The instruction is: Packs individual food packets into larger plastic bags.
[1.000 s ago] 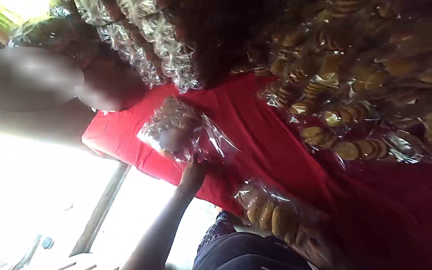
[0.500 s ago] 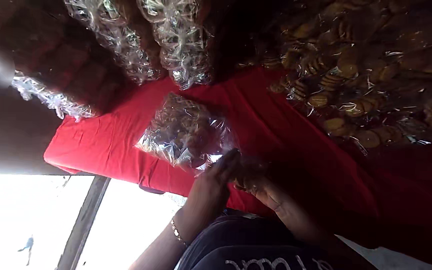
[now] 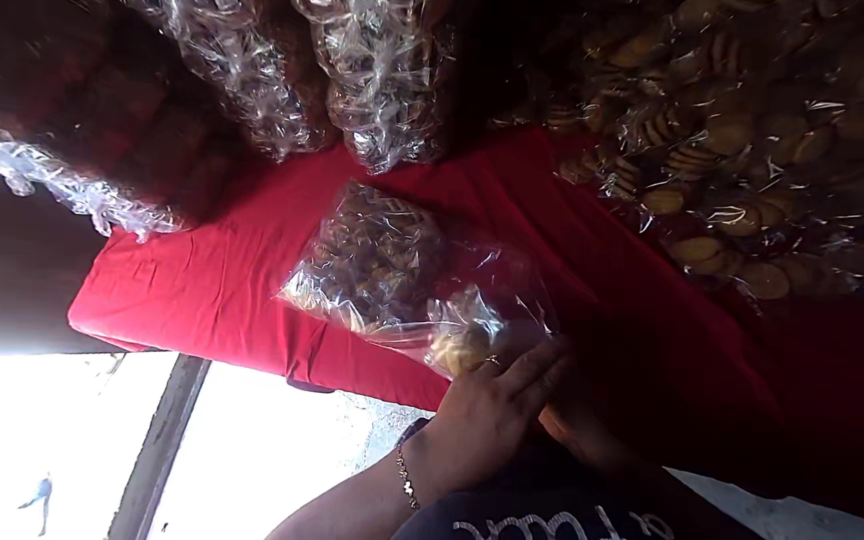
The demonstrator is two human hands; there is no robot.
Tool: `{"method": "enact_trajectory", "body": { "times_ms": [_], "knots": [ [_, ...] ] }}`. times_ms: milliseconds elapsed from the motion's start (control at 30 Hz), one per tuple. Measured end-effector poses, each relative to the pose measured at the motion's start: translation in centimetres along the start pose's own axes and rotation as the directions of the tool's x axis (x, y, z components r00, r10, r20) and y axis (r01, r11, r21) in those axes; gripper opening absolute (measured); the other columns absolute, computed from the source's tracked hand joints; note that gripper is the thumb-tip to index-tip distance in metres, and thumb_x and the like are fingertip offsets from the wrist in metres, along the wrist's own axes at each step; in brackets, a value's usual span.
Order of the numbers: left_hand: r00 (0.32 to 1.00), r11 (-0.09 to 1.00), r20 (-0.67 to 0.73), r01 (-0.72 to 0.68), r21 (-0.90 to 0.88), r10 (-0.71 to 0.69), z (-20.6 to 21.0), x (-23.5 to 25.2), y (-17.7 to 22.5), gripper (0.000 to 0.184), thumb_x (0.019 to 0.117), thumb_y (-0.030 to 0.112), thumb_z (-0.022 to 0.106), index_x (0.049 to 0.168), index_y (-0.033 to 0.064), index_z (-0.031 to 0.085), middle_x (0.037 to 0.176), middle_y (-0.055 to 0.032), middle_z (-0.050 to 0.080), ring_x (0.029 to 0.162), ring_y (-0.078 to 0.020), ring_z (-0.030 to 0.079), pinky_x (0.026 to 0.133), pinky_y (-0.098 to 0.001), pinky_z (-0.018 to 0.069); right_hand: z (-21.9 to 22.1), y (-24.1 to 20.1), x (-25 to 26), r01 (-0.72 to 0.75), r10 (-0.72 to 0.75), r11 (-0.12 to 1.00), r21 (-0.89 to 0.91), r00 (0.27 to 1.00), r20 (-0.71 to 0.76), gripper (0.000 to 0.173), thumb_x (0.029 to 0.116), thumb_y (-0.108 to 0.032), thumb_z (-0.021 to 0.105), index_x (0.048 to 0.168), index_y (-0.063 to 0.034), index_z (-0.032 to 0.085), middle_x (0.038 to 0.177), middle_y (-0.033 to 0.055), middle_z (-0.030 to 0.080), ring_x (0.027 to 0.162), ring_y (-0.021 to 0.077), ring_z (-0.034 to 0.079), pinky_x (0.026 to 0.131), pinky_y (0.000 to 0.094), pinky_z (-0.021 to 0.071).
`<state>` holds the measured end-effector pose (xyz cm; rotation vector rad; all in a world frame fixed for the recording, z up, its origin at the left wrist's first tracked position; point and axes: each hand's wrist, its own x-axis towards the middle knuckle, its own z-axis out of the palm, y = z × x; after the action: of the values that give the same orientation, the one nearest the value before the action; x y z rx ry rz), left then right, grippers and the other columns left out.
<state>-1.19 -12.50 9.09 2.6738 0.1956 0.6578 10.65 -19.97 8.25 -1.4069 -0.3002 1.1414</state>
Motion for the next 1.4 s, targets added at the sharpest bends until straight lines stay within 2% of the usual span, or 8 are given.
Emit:
{"method": "enact_trajectory", "body": {
  "times_ms": [133,367,500,667,800,933,1133,1400],
  "knots": [
    [0.996,0.987,0.059,-0.063,-0.151,0.072,0.3,-0.2,-0.3,0.042,0.0942,-0.005,0.056,0.135,-0.0015,0.061,0.143,-0.0138,0.061,0.119,-0.0234,0.067,0.094,-0.0310,0.0543,2.9,4.0,9.1,0.260,-0.261,0.965,-0.040,0.965,-0.020,0.031,0.1055,-0.003,0.039,0.129,0.0146,0.050,0.113,0.0158,0.063,0.100,0.0075,0.062,0.087,0.0202,0.0527],
    [0.967,0.739,0.144,0.254,-0.624,-0.210,0.4,-2.1,-3.0,0.057,0.0877,-0.004,0.061,0.144,-0.0015,0.053,0.150,-0.0265,0.044,0.098,-0.0208,0.069,0.080,-0.0313,0.0598,-1.1,1.7,17.8,0.508,-0.210,0.426,-0.748,0.860,0.465,0.124,0.0720,-0.044,0.090,0.164,-0.0091,0.013,0.163,0.0191,0.032,0.149,0.0307,0.036,0.121,0.0491,0.0303],
    [0.874,0.796,-0.045,0.418,-0.438,-0.484,3.7,-3.2,-10.1,0.024,0.0862,-0.004,0.057,0.105,-0.0073,0.072,0.111,-0.0242,0.067,0.100,-0.0291,0.068,0.091,-0.0395,0.0550,-0.8,2.6,18.6,0.460,-0.201,0.346,-0.818,0.888,0.414,0.115,0.0773,-0.037,0.086,0.164,-0.0118,0.016,0.163,0.0160,0.033,0.149,0.0332,0.035,0.120,0.0553,0.0282],
    [0.900,0.884,-0.060,0.409,-0.229,-0.432,5.2,-5.4,-15.6,0.033,0.0920,0.003,0.060,0.122,0.0074,0.073,0.110,-0.0178,0.068,0.100,-0.0260,0.068,0.091,-0.0388,0.0569,3.5,4.7,15.5,0.304,-0.240,0.277,-0.912,0.940,0.241,0.074,0.0924,-0.047,0.066,0.146,0.0012,0.051,0.145,0.0258,0.054,0.138,0.0393,0.048,0.116,0.0546,0.0339],
    [0.930,0.929,0.032,0.363,0.068,-0.366,4.0,-5.8,-16.8,0.052,0.0868,-0.006,0.056,0.133,0.0112,0.068,0.120,-0.0259,0.066,0.100,-0.0429,0.069,0.082,-0.0569,0.0574,-3.4,2.1,11.7,0.601,0.059,0.227,-0.766,0.777,0.627,0.055,0.0973,-0.029,0.067,0.143,-0.0018,0.056,0.160,0.0220,0.038,0.154,0.0365,0.024,0.126,0.0507,0.0145],
    [0.851,0.890,0.274,0.455,0.042,-0.448,1.1,-4.8,-16.4,0.040,0.0948,-0.006,0.053,0.131,0.0020,0.068,0.122,-0.0313,0.065,0.109,-0.0514,0.065,0.093,-0.0671,0.0499,-12.1,-3.3,12.2,0.397,-0.233,0.412,-0.820,0.916,0.327,0.032,0.1013,-0.014,0.058,0.129,-0.0007,0.066,0.132,0.0189,0.065,0.127,0.0310,0.060,0.111,0.0464,0.0444],
    [0.932,0.827,0.261,0.346,-0.444,-0.250,-0.6,9.4,-10.8,0.031,0.1025,0.007,0.047,0.121,-0.0041,0.069,0.107,-0.0087,0.075,0.096,-0.0080,0.071,0.091,-0.0294,0.0579,-21.7,-6.4,19.9,-0.027,-0.448,0.198,-0.980,0.886,-0.115,0.054,0.1015,-0.042,0.055,0.153,-0.0283,0.048,0.165,0.0190,0.029,0.150,0.0423,0.029,0.117,0.0642,0.0257],
    [0.862,0.874,0.247,0.477,-0.092,-0.444,20.4,31.3,-14.4,0.045,0.1009,0.023,0.061,0.144,0.0102,0.058,0.163,-0.0218,0.032,0.151,-0.0446,0.024,0.118,-0.0696,0.0162,-33.2,-1.3,15.3,0.652,-0.672,0.067,-0.755,0.589,0.449,0.033,0.1024,-0.026,0.049,0.098,-0.0080,0.076,0.134,0.0059,0.067,0.136,0.0270,0.054,0.116,0.0524,0.0380]
  ]
}}
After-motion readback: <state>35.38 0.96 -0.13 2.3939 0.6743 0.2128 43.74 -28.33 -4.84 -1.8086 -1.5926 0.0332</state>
